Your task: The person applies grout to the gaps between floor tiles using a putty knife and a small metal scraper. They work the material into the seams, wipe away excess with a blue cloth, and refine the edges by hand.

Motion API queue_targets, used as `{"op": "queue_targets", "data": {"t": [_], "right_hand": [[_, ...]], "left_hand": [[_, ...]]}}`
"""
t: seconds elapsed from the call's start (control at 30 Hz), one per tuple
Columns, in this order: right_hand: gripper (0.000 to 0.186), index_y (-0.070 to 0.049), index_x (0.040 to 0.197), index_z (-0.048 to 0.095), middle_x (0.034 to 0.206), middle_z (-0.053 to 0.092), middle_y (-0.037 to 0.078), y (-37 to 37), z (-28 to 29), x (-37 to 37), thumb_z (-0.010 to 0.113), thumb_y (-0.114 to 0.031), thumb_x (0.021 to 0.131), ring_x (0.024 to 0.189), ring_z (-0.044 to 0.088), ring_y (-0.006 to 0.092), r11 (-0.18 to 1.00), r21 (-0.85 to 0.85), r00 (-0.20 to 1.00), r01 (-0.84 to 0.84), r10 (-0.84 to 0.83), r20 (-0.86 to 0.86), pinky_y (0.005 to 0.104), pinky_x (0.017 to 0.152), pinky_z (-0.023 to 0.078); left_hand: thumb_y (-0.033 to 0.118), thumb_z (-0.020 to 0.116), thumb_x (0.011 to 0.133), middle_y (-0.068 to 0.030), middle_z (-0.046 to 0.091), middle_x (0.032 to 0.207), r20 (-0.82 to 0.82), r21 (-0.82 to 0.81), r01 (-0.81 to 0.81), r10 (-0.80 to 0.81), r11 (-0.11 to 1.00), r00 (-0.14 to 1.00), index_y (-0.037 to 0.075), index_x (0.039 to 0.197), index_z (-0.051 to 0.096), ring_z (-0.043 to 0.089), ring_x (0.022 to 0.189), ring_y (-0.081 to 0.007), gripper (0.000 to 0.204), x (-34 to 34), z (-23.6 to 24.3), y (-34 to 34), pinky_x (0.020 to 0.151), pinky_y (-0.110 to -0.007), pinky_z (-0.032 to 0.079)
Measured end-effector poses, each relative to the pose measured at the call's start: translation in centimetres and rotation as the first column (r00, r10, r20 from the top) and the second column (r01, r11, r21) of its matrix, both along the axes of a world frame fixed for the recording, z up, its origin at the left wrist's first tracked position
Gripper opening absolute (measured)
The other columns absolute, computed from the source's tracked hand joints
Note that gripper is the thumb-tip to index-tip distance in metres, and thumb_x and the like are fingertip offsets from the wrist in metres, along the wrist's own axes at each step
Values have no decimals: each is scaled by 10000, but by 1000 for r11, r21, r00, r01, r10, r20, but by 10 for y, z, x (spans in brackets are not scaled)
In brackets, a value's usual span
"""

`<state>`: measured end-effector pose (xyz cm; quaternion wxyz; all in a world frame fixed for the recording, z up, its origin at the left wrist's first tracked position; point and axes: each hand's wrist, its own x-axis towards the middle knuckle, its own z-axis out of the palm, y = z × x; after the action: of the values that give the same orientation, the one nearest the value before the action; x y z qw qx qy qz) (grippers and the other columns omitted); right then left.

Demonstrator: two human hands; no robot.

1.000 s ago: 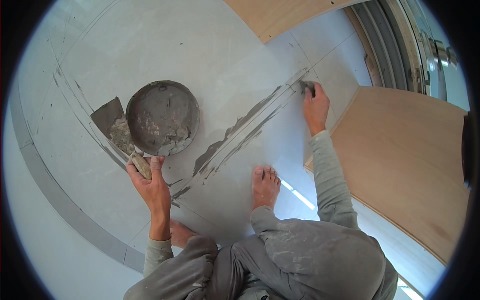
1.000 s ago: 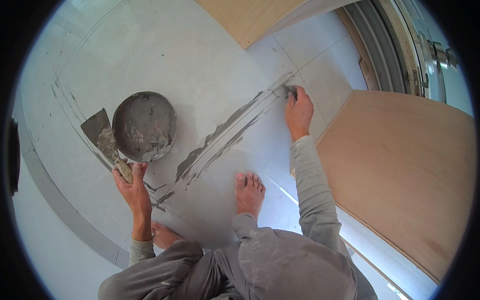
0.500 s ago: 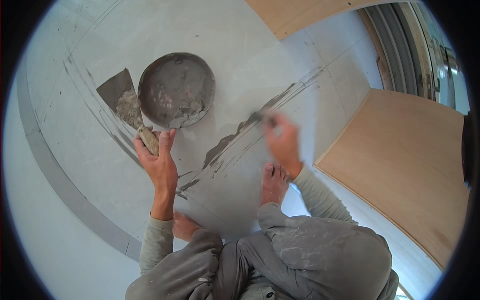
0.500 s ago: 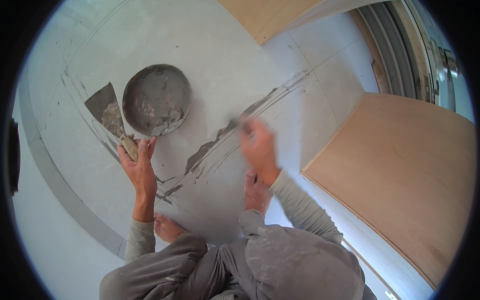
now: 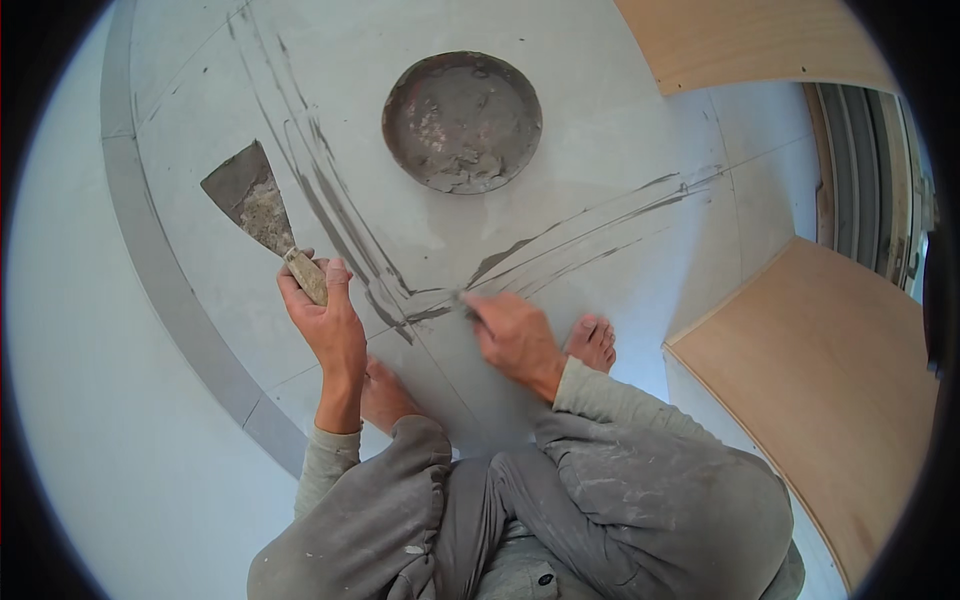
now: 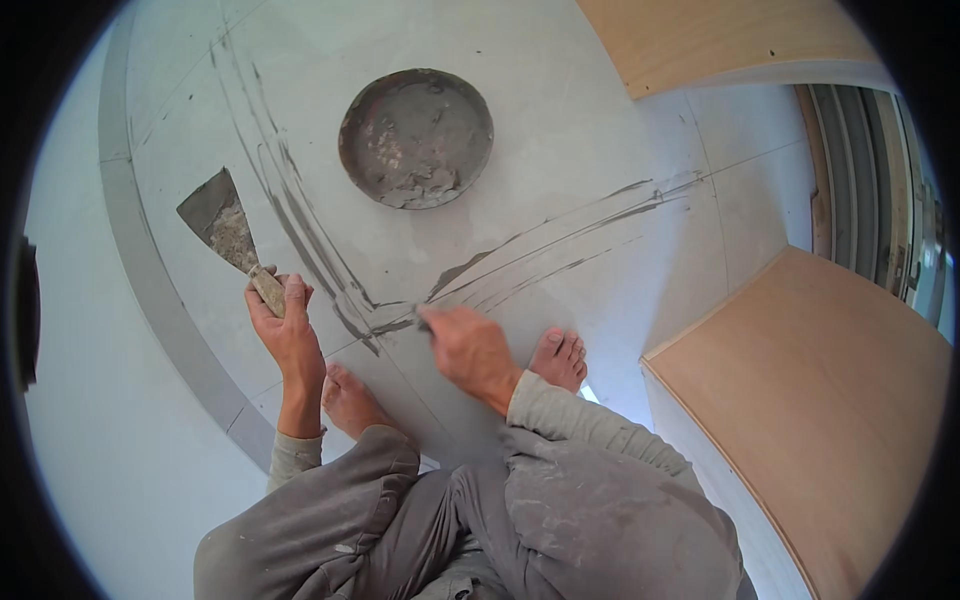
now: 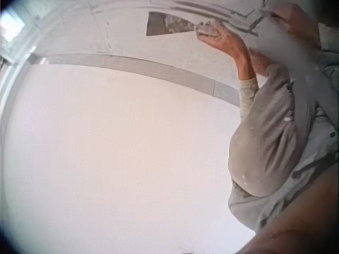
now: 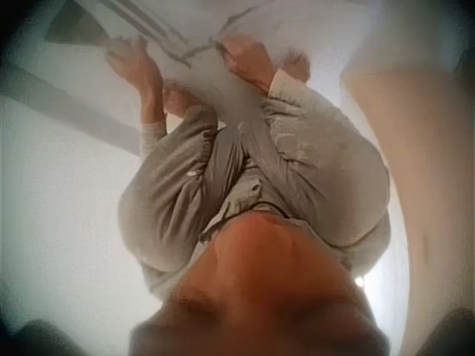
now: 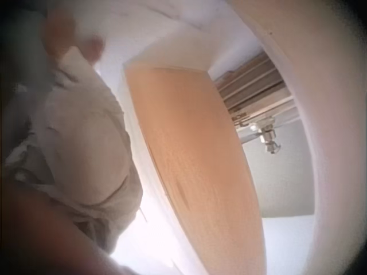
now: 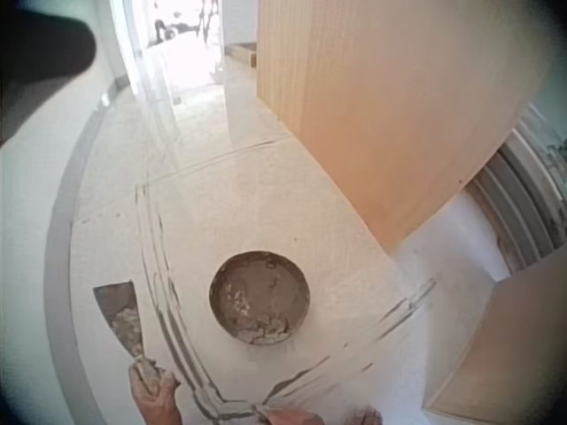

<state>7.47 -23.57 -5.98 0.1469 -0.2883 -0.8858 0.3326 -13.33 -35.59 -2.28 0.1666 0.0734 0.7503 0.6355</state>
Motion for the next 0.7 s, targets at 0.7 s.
{"op": "queue_targets", "data": {"t": [0.7], "right_hand": [[363, -25, 1189, 720, 1049, 736, 160, 47, 1, 35, 683, 23, 830, 925, 704, 297, 886, 416, 977, 206, -158, -146, 375, 816, 565]], "left_hand": [[105, 642, 995, -22, 532, 963, -171, 61, -357, 362, 932, 916, -18, 1251, 474, 499, 877, -102, 330, 64, 14, -168, 812, -258, 437]]}}
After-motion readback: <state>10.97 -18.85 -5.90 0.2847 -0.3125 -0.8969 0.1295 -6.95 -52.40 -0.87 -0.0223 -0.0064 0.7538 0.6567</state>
